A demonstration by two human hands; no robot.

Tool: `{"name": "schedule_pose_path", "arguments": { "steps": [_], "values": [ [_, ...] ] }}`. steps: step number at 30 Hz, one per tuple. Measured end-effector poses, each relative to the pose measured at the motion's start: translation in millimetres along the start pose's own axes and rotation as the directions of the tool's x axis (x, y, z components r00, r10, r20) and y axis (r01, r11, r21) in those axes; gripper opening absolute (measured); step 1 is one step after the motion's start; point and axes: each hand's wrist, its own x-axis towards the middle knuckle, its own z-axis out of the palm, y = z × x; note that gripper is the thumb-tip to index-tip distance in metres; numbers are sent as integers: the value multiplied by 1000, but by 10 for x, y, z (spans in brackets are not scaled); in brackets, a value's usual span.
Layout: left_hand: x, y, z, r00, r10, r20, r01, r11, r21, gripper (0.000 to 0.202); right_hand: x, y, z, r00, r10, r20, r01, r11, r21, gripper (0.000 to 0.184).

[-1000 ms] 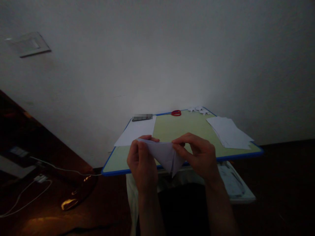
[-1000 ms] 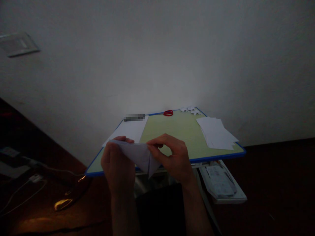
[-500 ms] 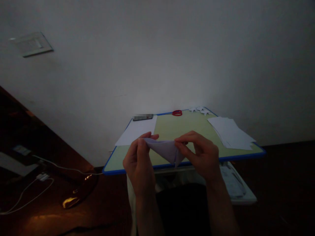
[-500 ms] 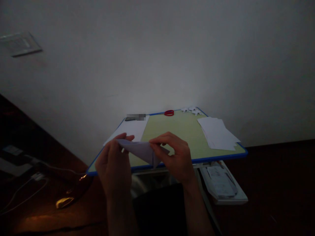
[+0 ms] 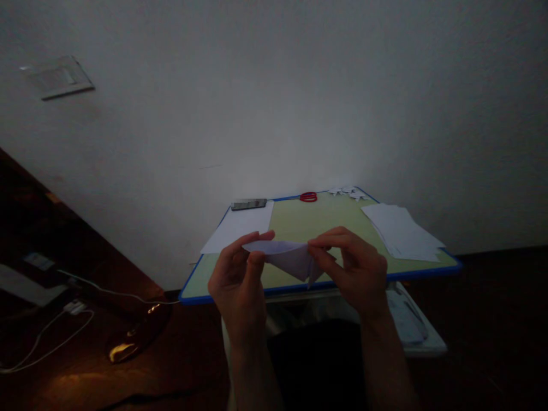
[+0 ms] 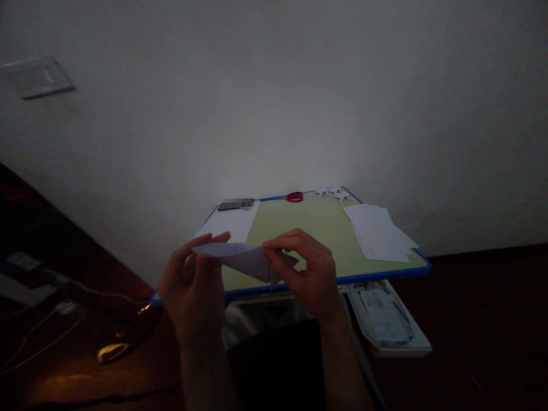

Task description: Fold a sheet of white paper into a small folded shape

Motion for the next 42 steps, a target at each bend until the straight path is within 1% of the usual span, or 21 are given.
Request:
{"name": "schedule_pose_path", "arguments": {
  "steps": [3,8,15,21,25,33,35,37,40,42],
  "values": [
    [6,-3,10,999,-8,-45,9,1000,5,25,5,-8,12,1000,-16,-2,16,1000,13,24],
    [0,-9,21,994,-8,-109,16,998,67,24,7,-7,15,1000,-19,4,19,1000,1,22],
    [-19,4,44,989,-57,-136,56,998,-12,23,0,1,5,999,-31,9,31,1000,-3,23],
    [1,-8,21,986,-92,-141,90,996,-24,23,-2,4,20,999,-34,15,34,999,-2,23],
    [2,19,25,983,-119,-138,115,993,-38,22,1,-4,11,999,-44,14,44,999,-16,22],
    [-12,59,31,984,-145,-104,138,988,-74,17,-10,2,-4,999,-49,5,49,999,-22,24],
    [-28,53,31,983,-128,-128,124,991,-43,16,-11,-1,-1,998,-57,5,57,998,-23,24],
    [-48,49,49,980,-88,-179,94,995,23,16,-11,-7,4,997,-76,10,76,997,-25,23],
    [-70,51,100,966,1,-259,38,988,147,17,-10,-17,19,995,-100,22,100,994,-39,24],
    [-74,51,129,955,72,-287,-5,974,226,17,-9,-20,33,994,-109,24,110,993,-44,24]
  ]
}}
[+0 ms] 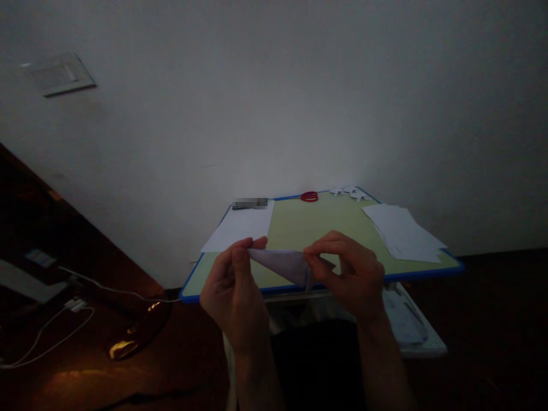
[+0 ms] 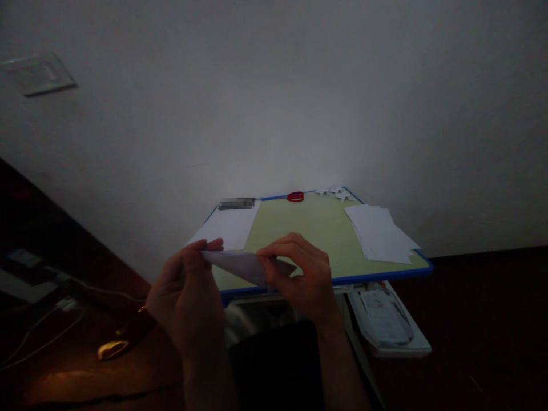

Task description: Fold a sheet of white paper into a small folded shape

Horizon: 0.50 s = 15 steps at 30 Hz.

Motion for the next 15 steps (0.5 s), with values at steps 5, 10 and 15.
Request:
{"name": "schedule_pose_path", "arguments": {
  "steps": [5,10,15],
  "values": [
    [8,-23,30,984,172,-45,-161,970,184,18,2,-7,27,1000,-5,10,5,1000,13,22],
    [-19,-8,113,940,307,-150,-241,907,346,19,-3,-32,40,997,59,45,-62,995,76,21],
    [-48,22,150,975,172,-140,-149,976,157,24,-11,-45,58,995,98,32,-102,986,133,24]
  ]
}}
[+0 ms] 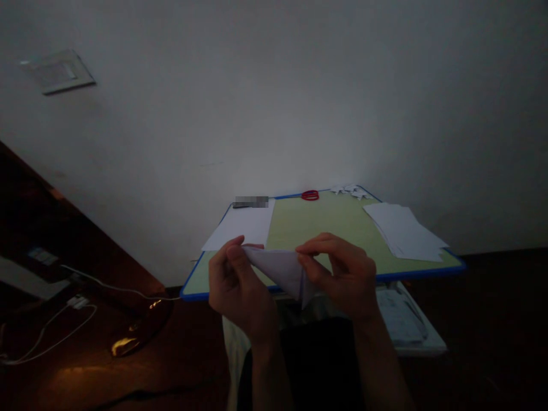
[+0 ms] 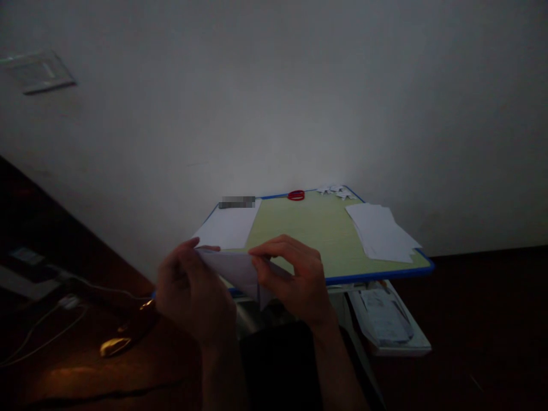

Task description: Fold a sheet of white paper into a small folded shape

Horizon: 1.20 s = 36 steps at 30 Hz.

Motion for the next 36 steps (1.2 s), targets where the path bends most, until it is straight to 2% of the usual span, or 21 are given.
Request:
{"name": "schedule_pose_path", "arguments": {
  "steps": [3,7,9,14,18,21,24,26,31,36],
  "values": [
    [32,-52,-53,982,-124,141,145,978,-152,37,-9,16,-4,1000,10,-20,-9,1000,23,25],
    [86,-156,-112,887,-225,404,365,877,-313,44,-16,29,-15,999,16,-51,-14,999,38,27],
    [97,-182,-111,856,-254,449,423,844,-329,41,-14,24,-16,998,10,-68,-8,999,35,27],
    [86,-152,-87,863,-331,382,460,827,-322,39,-3,6,-4,998,-4,-67,7,999,43,27],
    [78,-118,-97,876,-324,358,429,862,-270,35,2,-5,3,998,-8,-60,11,999,41,28],
    [62,-95,-91,918,-235,321,310,928,-208,32,6,-13,5,999,-8,-49,10,999,45,30],
    [16,-67,-52,978,-80,194,98,991,-89,31,11,-18,10,1000,-8,-29,9,999,38,33],
    [-22,-55,-16,993,-8,114,7,1000,10,31,15,-22,14,1000,-17,-13,17,1000,25,33],
    [-86,-61,56,998,62,0,-61,973,223,31,28,-25,-5,999,-46,12,46,999,-18,28],
    [-115,-47,83,996,74,-48,-57,956,288,34,28,-13,-44,999,-11,48,13,999,-37,24]
  ]
}}
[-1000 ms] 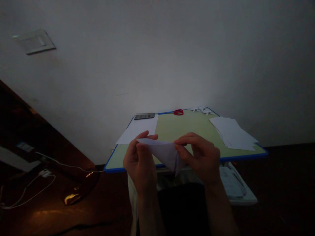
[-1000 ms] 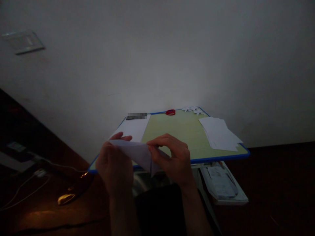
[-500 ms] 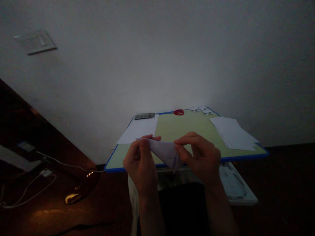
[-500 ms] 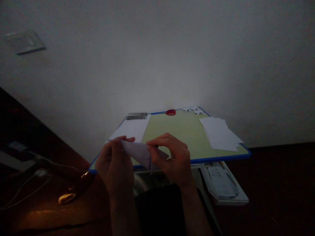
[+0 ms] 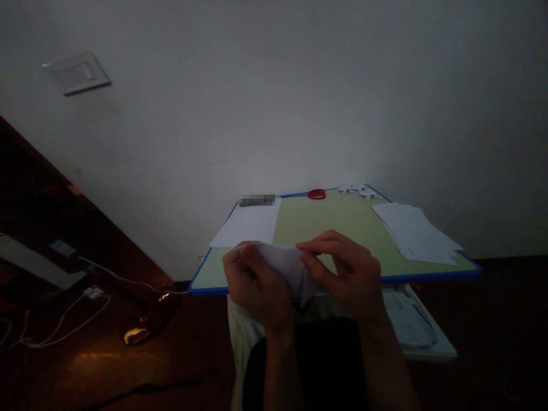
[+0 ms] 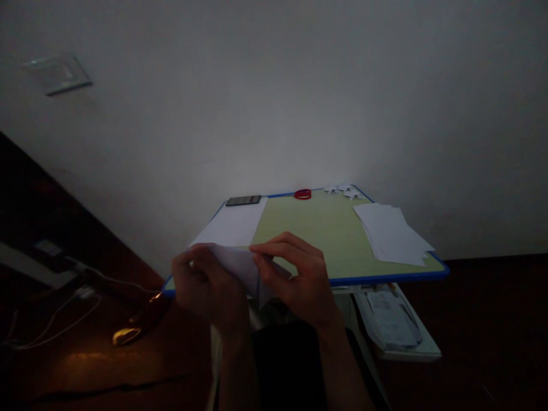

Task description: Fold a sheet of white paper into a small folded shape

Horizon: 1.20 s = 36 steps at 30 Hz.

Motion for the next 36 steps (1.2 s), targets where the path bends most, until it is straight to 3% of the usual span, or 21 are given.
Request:
{"name": "schedule_pose_path", "arguments": {
  "steps": [7,15,26,36],
  "values": [
    [-3,45,-7,1000,3,31,-2,1000,-30,30,-6,13,-15,999,38,26,-39,999,28,30],
    [-8,59,-16,1000,-19,-5,19,1000,-24,30,-22,5,-2,999,24,-25,-23,999,33,40],
    [-26,59,-44,998,59,1,-59,998,-3,33,-15,-20,19,993,111,-39,-109,992,62,16],
    [-27,70,-29,997,32,-69,-34,999,-31,30,-9,-56,51,996,73,-56,-72,997,28,25]
  ]
}}
